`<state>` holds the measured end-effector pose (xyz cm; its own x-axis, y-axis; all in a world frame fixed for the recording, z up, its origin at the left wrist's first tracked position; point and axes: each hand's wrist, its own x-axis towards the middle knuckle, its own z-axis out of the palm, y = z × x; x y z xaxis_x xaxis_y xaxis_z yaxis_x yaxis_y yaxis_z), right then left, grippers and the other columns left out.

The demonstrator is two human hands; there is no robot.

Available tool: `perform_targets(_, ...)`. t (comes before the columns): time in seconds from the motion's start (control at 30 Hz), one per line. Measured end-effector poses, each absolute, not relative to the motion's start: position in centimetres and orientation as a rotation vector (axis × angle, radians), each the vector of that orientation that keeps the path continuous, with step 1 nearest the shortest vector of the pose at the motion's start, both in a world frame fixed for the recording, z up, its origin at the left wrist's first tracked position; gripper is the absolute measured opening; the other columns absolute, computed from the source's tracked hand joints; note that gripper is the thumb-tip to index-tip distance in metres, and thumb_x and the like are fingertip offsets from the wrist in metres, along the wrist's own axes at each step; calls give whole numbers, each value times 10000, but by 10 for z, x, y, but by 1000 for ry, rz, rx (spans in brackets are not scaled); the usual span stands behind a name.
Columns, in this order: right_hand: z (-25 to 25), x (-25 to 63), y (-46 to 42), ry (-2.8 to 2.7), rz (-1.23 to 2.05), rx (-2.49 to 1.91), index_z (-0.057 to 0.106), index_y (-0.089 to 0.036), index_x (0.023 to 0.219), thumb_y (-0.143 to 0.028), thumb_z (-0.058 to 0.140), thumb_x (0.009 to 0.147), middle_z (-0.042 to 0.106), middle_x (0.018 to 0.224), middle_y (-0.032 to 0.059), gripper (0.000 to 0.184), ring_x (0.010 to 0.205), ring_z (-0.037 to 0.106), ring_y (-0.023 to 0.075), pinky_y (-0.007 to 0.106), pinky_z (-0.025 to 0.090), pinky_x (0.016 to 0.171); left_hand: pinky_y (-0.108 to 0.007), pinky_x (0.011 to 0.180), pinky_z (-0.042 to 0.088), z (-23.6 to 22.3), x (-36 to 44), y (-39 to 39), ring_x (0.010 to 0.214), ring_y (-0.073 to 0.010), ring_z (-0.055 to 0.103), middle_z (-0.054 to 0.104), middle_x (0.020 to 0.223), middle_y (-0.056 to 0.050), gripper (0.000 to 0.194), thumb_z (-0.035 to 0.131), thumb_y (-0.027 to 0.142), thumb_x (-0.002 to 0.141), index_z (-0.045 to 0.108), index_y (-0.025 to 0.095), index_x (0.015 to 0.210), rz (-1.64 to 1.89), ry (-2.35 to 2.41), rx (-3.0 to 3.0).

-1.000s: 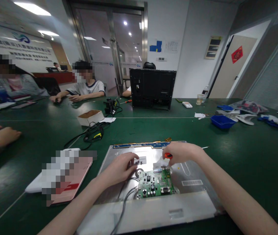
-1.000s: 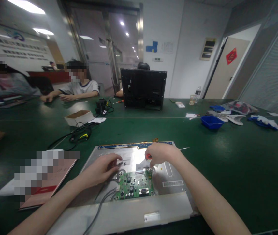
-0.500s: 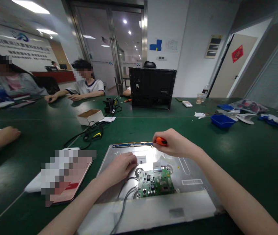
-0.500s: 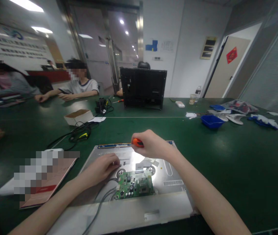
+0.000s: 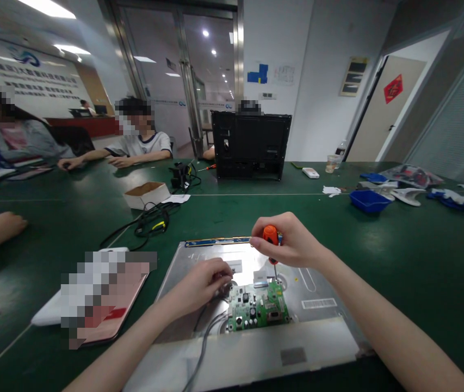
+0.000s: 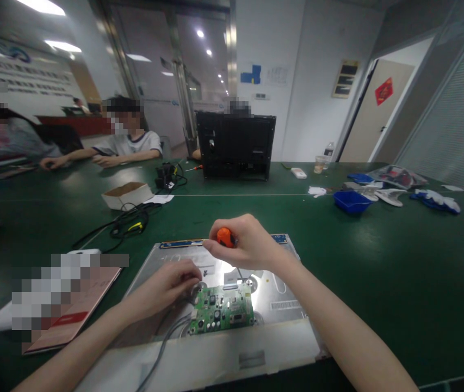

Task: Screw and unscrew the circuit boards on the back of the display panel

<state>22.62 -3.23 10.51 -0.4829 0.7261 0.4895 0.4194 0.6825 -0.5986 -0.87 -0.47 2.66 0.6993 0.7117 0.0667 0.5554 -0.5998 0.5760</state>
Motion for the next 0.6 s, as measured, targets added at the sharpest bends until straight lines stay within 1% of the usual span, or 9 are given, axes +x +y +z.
perform_targets(0.1, 103, 226, -31, -2128, 542, -886, 580, -177, 748, -372, 604, 860, 490, 571, -55, 226, 497, 425, 80, 214, 336, 502, -261, 651, 416, 28, -7, -7, 698, -162, 566, 644, 776, -11, 160, 481, 247, 896, 605, 177, 823, 383, 989, 2352)
perform_targets(0.2, 102, 223, -30, -2074, 478, -874, 538, -183, 690, -379, 593, 866, 474, 578, -51, 269, 517, 426, 83, 218, 331, 516, -257, 644, 413, 29, -6, -9, 705, -161, 561, 643, 785, -5, 125, 485, 231, 876, 593, 180, 838, 408, 999, 2316)
perform_targets(0.3, 100, 218, -31, -2004, 381, -911, 449, -195, 603, -398, 550, 885, 406, 551, -58, 362, 508, 382, 79, 223, 292, 507, -266, 654, 420, 28, -5, -10, 730, -170, 567, 648, 802, -10, 117, 481, 209, 853, 594, 181, 849, 416, 1016, 2292)
perform_targets(0.37, 99, 215, -32, -2022, 400, -946, 410, -202, 582, -423, 518, 897, 348, 517, -71, 401, 475, 329, 73, 227, 254, 483, -270, 653, 423, 26, -5, -10, 736, -175, 573, 650, 802, -11, 113, 486, 216, 847, 594, 183, 853, 404, 1026, 2282)
perform_targets(0.47, 99, 210, -34, -2112, 425, -970, 387, -206, 582, -447, 518, 889, 318, 505, -81, 411, 461, 294, 69, 230, 233, 480, -267, 646, 424, 23, -6, -10, 737, -176, 576, 650, 796, -7, 103, 499, 229, 842, 592, 186, 849, 389, 1031, 2277)
perform_targets(0.6, 101, 202, -35, -2189, 440, -988, 385, -208, 604, -434, 512, 889, 342, 503, -81, 385, 456, 313, 69, 232, 240, 498, -257, 628, 414, 19, -6, -8, 695, -165, 567, 637, 751, -3, 107, 507, 223, 845, 600, 175, 822, 373, 1000, 2263)
